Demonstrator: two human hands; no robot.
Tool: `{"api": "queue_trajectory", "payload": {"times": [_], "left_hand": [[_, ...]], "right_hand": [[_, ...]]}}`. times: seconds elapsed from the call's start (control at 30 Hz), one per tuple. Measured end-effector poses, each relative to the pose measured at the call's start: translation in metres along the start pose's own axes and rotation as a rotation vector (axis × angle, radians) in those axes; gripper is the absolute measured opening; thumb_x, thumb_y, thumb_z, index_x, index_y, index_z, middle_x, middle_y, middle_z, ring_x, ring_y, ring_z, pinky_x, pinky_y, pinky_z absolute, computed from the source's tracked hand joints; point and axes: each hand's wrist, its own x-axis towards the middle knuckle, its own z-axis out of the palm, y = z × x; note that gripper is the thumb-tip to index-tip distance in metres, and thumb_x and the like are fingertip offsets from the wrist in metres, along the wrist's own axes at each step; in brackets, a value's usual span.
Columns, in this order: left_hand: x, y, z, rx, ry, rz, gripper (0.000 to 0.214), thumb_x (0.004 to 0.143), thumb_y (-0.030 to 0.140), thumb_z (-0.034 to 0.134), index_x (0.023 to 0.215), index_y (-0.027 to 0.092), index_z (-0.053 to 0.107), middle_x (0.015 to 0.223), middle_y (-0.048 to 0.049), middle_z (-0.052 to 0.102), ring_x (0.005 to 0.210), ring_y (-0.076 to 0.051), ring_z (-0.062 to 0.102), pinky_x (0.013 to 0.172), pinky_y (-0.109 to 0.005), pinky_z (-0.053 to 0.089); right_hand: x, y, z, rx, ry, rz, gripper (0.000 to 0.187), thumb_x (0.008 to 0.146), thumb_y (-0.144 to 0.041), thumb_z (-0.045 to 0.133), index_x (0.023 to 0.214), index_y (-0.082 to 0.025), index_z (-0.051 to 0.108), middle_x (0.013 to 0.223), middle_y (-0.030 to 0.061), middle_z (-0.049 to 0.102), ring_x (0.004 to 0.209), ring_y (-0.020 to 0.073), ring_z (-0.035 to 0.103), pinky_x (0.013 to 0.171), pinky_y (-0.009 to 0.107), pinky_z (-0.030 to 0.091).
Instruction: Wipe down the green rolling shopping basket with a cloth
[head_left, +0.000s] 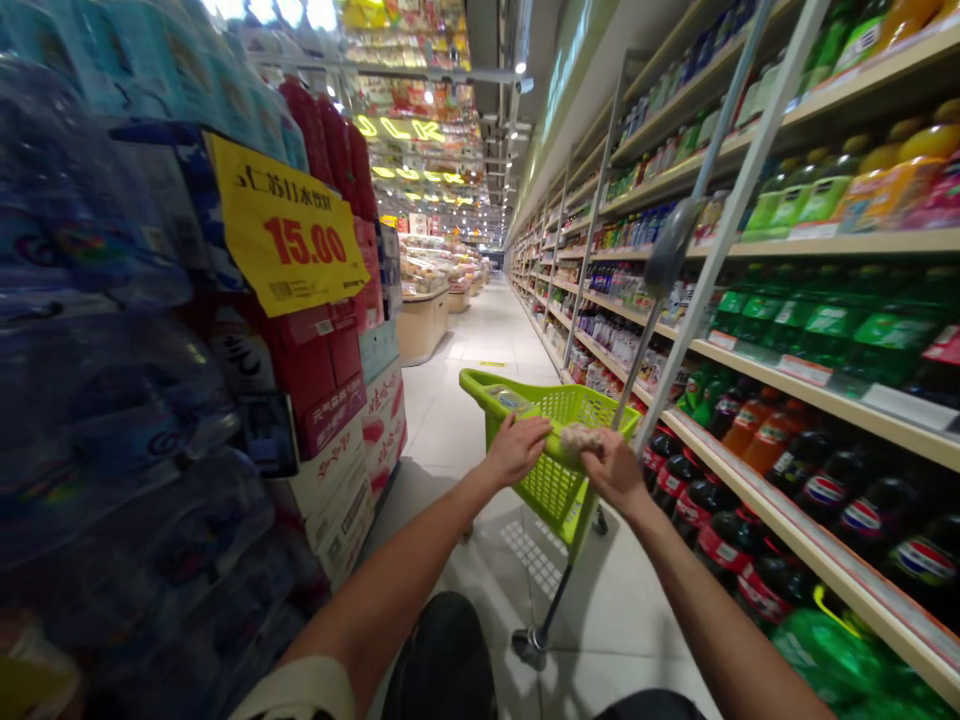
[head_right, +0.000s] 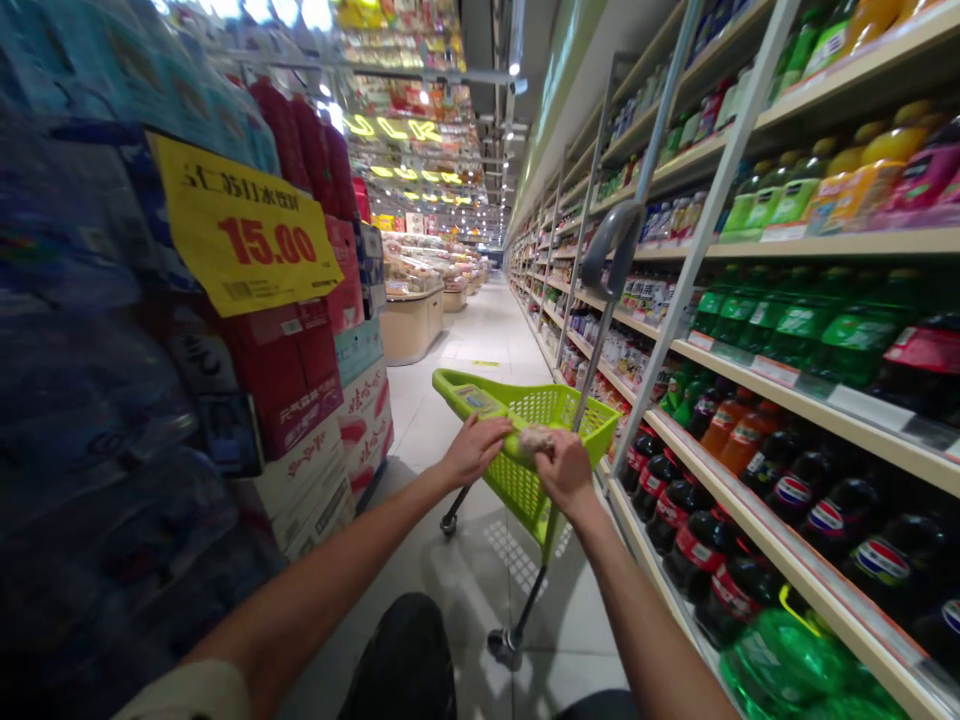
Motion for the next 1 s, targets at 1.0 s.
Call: {"api": "queue_trajectory", "payload": {"times": [1.0], "left_hand": [[0.041,0.048,0.008,-0.314,0.041,0.031,0.039,0.083,0.023,0.035,0.118,0.014,0.048,0.121,-0.0072,0.055,0.111,-0.017,0.049,0.099,-0.035,0.034]], "right_hand": [[0.019,-0.014,0.013,-0.043,0.060,0.060,0.027,0.069,-0.013,0.049,0.096,-0.012,0.055,0.110,0.0155,0.054,0.107,0.0241,0.046,0.093,0.040,0.036]]}}
